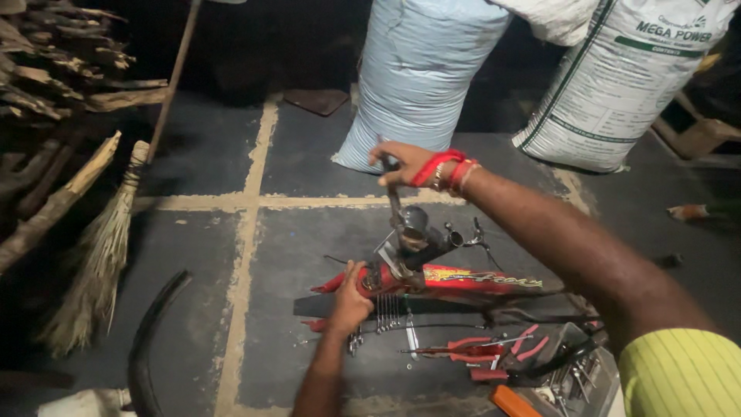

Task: The person uses a pipe wrench and pliers to work on the head tube assembly of a red bicycle frame while sitting on the floor. They manipulate metal components and tighten parts by hand and with tools.

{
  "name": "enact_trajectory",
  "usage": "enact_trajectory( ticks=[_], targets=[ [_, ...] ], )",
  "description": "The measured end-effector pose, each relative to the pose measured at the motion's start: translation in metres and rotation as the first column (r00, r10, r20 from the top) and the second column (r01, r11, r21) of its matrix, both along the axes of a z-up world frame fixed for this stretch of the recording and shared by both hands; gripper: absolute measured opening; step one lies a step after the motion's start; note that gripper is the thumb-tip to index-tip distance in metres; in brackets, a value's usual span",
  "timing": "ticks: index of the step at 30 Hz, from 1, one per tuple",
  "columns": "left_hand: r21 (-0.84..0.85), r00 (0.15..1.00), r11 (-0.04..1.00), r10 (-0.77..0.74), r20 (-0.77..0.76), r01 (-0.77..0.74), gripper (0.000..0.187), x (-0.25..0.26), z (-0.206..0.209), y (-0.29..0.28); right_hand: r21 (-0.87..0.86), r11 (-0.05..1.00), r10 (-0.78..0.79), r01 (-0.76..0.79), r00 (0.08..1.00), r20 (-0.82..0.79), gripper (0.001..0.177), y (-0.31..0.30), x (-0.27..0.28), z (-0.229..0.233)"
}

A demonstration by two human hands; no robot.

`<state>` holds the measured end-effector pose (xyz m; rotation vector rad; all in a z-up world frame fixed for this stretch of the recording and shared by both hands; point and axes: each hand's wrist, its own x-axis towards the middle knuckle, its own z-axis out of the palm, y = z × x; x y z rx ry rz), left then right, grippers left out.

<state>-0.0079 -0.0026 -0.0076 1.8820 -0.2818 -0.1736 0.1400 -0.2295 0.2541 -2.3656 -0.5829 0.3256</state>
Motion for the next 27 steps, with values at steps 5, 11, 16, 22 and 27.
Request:
enact_trajectory(
  ticks=[5, 11, 16, 22, 27],
  targets=[
    [0.005, 0.999, 1.0, 0.0, 0.041, 0.0, 0.09, -0.001, 0.008, -0.001, 0.199, 0.918, 0.381, -0.344, 0.904, -0.193, 0.047, 0.076, 0.002, 0.043],
    [0.051, 0.999, 0.999, -0.003, -0.054, 0.006, 0.08, -0.003, 0.014, 0.001, -0.029, 0.933, 0.354, -0.358, 0.929, -0.106, 0.072, 0.153, -0.035, 0.056],
    [0.024, 0.868, 0.999, -0.047, 0.495, 0.041, 0.075, 0.007, -0.024, -0.005, -0.134, 0.989, 0.092, -0.059, 0.962, 0.256, 0.092, 0.194, -0.087, 0.06],
    [-0.036, 0.944, 0.999, -0.023, 0.329, 0.037, 0.081, 0.006, -0.028, 0.0, -0.243, 0.956, 0.264, -0.165, 0.846, 0.462, 0.025, 0.213, -0.176, 0.015],
    [-0.02, 0.977, 0.999, -0.035, 0.21, 0.04, 0.088, 0.005, -0.001, -0.001, -0.512, 0.74, 0.665, -0.436, 0.589, 0.46, 0.018, 0.163, -0.29, -0.029]
  ],
)
